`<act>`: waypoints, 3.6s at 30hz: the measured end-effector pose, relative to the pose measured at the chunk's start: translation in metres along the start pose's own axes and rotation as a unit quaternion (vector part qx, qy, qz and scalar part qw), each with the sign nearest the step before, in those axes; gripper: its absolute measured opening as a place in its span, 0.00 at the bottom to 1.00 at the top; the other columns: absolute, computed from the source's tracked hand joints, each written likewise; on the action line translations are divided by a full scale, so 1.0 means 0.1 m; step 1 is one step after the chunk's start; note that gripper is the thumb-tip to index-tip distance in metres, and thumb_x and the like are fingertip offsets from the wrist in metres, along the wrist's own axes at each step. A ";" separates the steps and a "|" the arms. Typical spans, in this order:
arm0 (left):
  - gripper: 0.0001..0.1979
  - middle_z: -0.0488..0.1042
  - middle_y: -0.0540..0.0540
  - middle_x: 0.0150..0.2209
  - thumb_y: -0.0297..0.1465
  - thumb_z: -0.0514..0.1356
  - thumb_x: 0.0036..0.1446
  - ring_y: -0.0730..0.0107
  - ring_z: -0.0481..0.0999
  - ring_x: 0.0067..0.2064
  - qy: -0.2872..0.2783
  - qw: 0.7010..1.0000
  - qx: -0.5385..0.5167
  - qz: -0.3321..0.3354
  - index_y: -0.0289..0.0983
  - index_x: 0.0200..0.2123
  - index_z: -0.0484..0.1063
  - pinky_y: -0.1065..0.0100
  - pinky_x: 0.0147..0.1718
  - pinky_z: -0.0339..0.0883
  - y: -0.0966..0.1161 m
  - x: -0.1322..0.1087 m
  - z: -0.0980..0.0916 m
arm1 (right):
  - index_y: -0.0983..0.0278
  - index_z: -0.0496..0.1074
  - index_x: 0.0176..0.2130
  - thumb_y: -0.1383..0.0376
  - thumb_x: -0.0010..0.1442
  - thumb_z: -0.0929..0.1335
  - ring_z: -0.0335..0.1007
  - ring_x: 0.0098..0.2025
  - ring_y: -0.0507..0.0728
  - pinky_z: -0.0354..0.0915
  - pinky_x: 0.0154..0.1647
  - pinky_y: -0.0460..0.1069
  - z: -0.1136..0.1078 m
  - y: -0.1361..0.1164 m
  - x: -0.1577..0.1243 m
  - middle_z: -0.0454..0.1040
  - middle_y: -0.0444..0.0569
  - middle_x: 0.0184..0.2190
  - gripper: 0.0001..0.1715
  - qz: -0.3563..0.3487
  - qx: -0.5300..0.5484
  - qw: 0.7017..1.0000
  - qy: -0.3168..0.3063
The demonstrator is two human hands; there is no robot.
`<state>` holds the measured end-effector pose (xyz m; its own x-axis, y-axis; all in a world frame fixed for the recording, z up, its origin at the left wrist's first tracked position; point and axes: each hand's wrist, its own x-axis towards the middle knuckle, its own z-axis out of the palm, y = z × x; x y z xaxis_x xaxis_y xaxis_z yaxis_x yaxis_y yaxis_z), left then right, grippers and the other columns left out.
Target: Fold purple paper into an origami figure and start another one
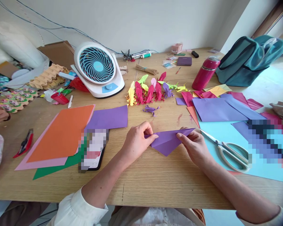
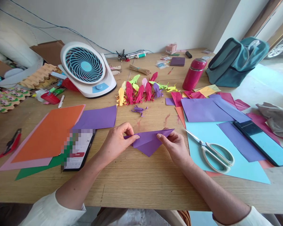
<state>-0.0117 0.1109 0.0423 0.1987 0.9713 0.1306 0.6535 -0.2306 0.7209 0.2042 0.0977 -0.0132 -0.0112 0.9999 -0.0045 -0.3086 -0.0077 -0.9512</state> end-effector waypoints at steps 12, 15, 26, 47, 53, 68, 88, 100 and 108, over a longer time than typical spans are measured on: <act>0.07 0.76 0.52 0.29 0.26 0.63 0.57 0.73 0.72 0.32 -0.075 0.997 -0.019 0.025 0.37 0.26 0.74 0.70 0.34 0.61 0.00 0.02 -0.03 | 0.61 0.79 0.28 0.52 0.47 0.79 0.73 0.31 0.54 0.71 0.37 0.50 0.02 0.06 0.03 0.80 0.46 0.28 0.16 0.045 -0.012 0.999 -0.018; 0.07 0.75 0.52 0.29 0.26 0.63 0.58 0.72 0.72 0.32 -0.081 0.996 -0.029 0.022 0.37 0.26 0.73 0.70 0.33 0.61 0.00 0.01 -0.01 | 0.62 0.81 0.31 0.51 0.45 0.79 0.75 0.34 0.57 0.72 0.41 0.53 0.03 0.09 0.02 0.81 0.48 0.30 0.19 0.084 -0.036 0.995 -0.037; 0.08 0.74 0.52 0.28 0.28 0.62 0.59 0.72 0.73 0.32 -0.104 0.994 -0.027 0.026 0.37 0.27 0.73 0.70 0.34 0.61 -0.01 0.00 0.02 | 0.61 0.80 0.30 0.53 0.47 0.78 0.71 0.31 0.54 0.69 0.35 0.50 0.02 0.06 0.03 0.79 0.45 0.27 0.16 0.073 -0.005 0.997 -0.008; 0.08 0.76 0.50 0.26 0.27 0.60 0.55 0.69 0.73 0.30 -0.230 0.970 0.071 0.024 0.38 0.24 0.74 0.69 0.30 0.59 -0.24 0.08 -0.08 | 0.60 0.76 0.43 0.69 0.66 0.64 0.72 0.37 0.56 0.69 0.39 0.51 -0.23 -0.12 -0.07 0.74 0.50 0.36 0.12 -0.301 -0.466 0.825 -0.111; 0.09 0.76 0.48 0.31 0.22 0.58 0.57 0.66 0.73 0.34 -0.234 0.965 0.118 0.031 0.39 0.27 0.74 0.67 0.35 0.60 -0.24 0.08 -0.02 | 0.64 0.74 0.54 0.73 0.66 0.63 0.72 0.44 0.59 0.71 0.44 0.56 -0.36 -0.04 -0.16 0.77 0.56 0.47 0.20 -0.325 -0.559 0.714 -0.270; 0.11 0.71 0.47 0.44 0.23 0.54 0.64 0.63 0.70 0.47 -0.217 0.956 0.171 0.094 0.41 0.46 0.69 0.60 0.47 0.64 -0.34 0.02 -0.01 | 0.61 0.60 0.67 0.72 0.68 0.61 0.69 0.42 0.59 0.69 0.43 0.55 -0.39 -0.08 -0.15 0.75 0.54 0.52 0.30 -0.261 -0.603 0.693 -0.298; 0.44 0.44 0.37 0.73 0.53 0.54 0.63 0.52 0.45 0.73 -0.191 0.882 0.354 0.247 0.28 0.70 0.50 0.53 0.68 0.48 -0.11 -0.67 0.53 | 0.59 0.63 0.65 0.67 0.68 0.62 0.66 0.39 0.60 0.64 0.39 0.56 -0.35 -0.01 -0.11 0.75 0.53 0.48 0.27 -0.306 -0.649 0.635 -0.286; 0.44 0.42 0.37 0.73 0.55 0.51 0.63 0.52 0.44 0.73 -0.187 0.880 0.371 0.229 0.27 0.69 0.51 0.52 0.68 0.48 -0.07 -0.71 0.56 | 0.61 0.62 0.65 0.67 0.69 0.61 0.65 0.40 0.61 0.63 0.41 0.57 -0.38 0.01 -0.13 0.74 0.55 0.51 0.27 -0.307 -0.642 0.641 -0.288; 0.46 0.41 0.35 0.73 0.55 0.51 0.62 0.49 0.43 0.73 -0.192 0.882 0.373 0.215 0.25 0.69 0.50 0.50 0.68 0.46 -0.06 -0.72 0.61 | 0.64 0.62 0.65 0.66 0.70 0.61 0.65 0.41 0.61 0.62 0.42 0.56 -0.40 0.02 -0.13 0.73 0.56 0.52 0.26 -0.317 -0.650 0.625 -0.294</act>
<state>0.0141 0.0385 -0.0131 0.6845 0.7265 -0.0615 0.7276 -0.6860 -0.0060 0.2415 0.0853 -0.0273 -0.7439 0.6191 0.2517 0.6010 0.7844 -0.1530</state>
